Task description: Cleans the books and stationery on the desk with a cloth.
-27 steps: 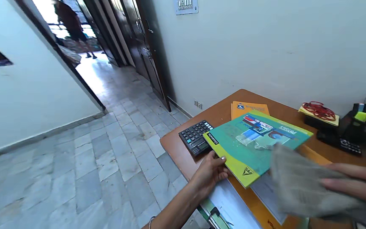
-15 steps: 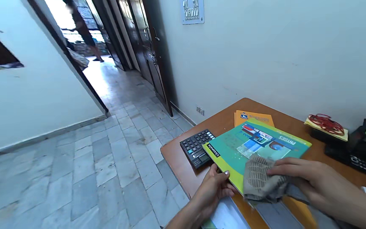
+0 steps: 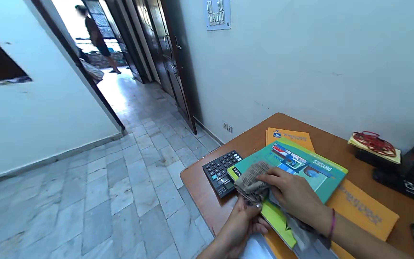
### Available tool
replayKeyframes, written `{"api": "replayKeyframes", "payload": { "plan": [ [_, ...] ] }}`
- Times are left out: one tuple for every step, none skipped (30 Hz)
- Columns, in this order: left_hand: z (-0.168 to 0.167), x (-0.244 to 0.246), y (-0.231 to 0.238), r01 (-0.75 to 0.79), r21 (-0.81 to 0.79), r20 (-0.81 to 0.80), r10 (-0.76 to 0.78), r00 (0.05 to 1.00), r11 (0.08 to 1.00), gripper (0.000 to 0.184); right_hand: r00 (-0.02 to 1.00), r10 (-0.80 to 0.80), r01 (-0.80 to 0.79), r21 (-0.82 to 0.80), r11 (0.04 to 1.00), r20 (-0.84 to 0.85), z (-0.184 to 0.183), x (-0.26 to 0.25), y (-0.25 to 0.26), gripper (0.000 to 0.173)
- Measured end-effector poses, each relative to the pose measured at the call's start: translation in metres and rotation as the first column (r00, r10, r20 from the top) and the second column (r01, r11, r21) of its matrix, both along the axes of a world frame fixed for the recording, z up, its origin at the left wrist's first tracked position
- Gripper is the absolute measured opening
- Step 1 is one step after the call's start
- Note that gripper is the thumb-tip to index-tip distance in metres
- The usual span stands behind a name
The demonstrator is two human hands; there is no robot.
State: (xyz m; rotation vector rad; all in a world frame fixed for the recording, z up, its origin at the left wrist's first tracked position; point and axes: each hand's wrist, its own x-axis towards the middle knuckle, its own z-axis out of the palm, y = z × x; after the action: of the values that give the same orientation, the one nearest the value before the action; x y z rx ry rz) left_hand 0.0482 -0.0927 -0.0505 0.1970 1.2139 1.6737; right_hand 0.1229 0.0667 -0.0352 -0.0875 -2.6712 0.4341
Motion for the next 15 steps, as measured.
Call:
{"api": "replayKeyframes", "payload": {
  "plan": [
    [0.001,0.001,0.0,0.001,-0.01,-0.009,-0.001,1.0,1.0,0.026,0.998,-0.004,0.005,-0.013,1.0,0.055,0.002,-0.008,-0.002,0.038],
    [0.002,0.002,0.0,0.001,-0.021,-0.02,-0.002,1.0,1.0,0.026,0.993,-0.008,0.01,-0.021,1.0,0.121,0.004,-0.017,-0.003,0.039],
    [0.002,0.003,0.0,0.005,-0.028,-0.029,-0.006,1.0,1.0,0.026,0.98,-0.014,0.019,-0.027,0.999,0.197,0.007,-0.026,-0.003,0.041],
    [0.001,0.003,0.0,0.008,-0.023,-0.032,-0.009,0.999,1.0,0.027,0.963,-0.023,0.032,-0.031,0.999,0.269,0.009,-0.035,-0.002,0.042],
    [0.0,0.003,0.0,0.009,-0.018,-0.033,-0.01,0.999,1.0,0.026,0.94,-0.039,0.052,-0.03,0.998,0.338,0.012,-0.043,0.001,0.042],
    [0.0,0.003,0.0,0.008,-0.019,-0.036,-0.008,0.999,1.0,0.026,0.929,-0.058,0.069,-0.018,0.997,0.365,0.012,-0.05,0.005,0.042],
    [0.0,0.003,-0.001,0.007,-0.02,-0.039,-0.008,0.999,1.0,0.027,0.923,-0.079,0.087,-0.004,0.996,0.376,0.011,-0.055,0.009,0.042],
    [0.0,0.003,-0.001,0.008,-0.018,-0.041,-0.008,0.999,1.0,0.027,0.93,-0.096,0.101,0.007,0.995,0.354,0.009,-0.059,0.016,0.041],
    [0.0,0.002,-0.001,0.01,-0.017,-0.044,-0.011,0.999,1.0,0.028,0.939,-0.113,0.113,0.018,0.993,0.325,0.006,-0.062,0.023,0.04],
    [0.0,0.002,-0.001,0.012,-0.017,-0.047,-0.012,0.999,1.0,0.028,0.943,-0.132,0.13,0.029,0.991,0.305,0.004,-0.064,0.032,0.039],
    [0.0,0.003,-0.001,0.01,-0.018,-0.046,-0.011,0.999,1.0,0.027,0.939,-0.16,0.154,0.042,0.987,0.304,0.002,-0.065,0.04,0.04],
    [0.001,0.003,-0.002,0.009,-0.021,-0.045,-0.01,0.999,1.0,0.027,0.933,-0.188,0.18,0.053,0.982,0.307,0.002,-0.066,0.048,0.041],
    [0.001,0.003,-0.001,0.007,-0.023,-0.043,-0.008,0.999,1.0,0.027,0.925,-0.218,0.209,0.061,0.976,0.312,0.002,-0.067,0.057,0.041],
    [0.002,0.004,-0.001,0.004,-0.023,-0.043,-0.005,0.999,1.0,0.029,0.918,-0.245,0.237,0.064,0.969,0.312,0.002,-0.068,0.065,0.041],
    [0.001,0.004,-0.001,0.003,-0.017,-0.043,-0.003,0.999,1.0,0.032,0.91,-0.271,0.265,0.062,0.962,0.314,0.003,-0.067,0.073,0.041]
  ]
}}
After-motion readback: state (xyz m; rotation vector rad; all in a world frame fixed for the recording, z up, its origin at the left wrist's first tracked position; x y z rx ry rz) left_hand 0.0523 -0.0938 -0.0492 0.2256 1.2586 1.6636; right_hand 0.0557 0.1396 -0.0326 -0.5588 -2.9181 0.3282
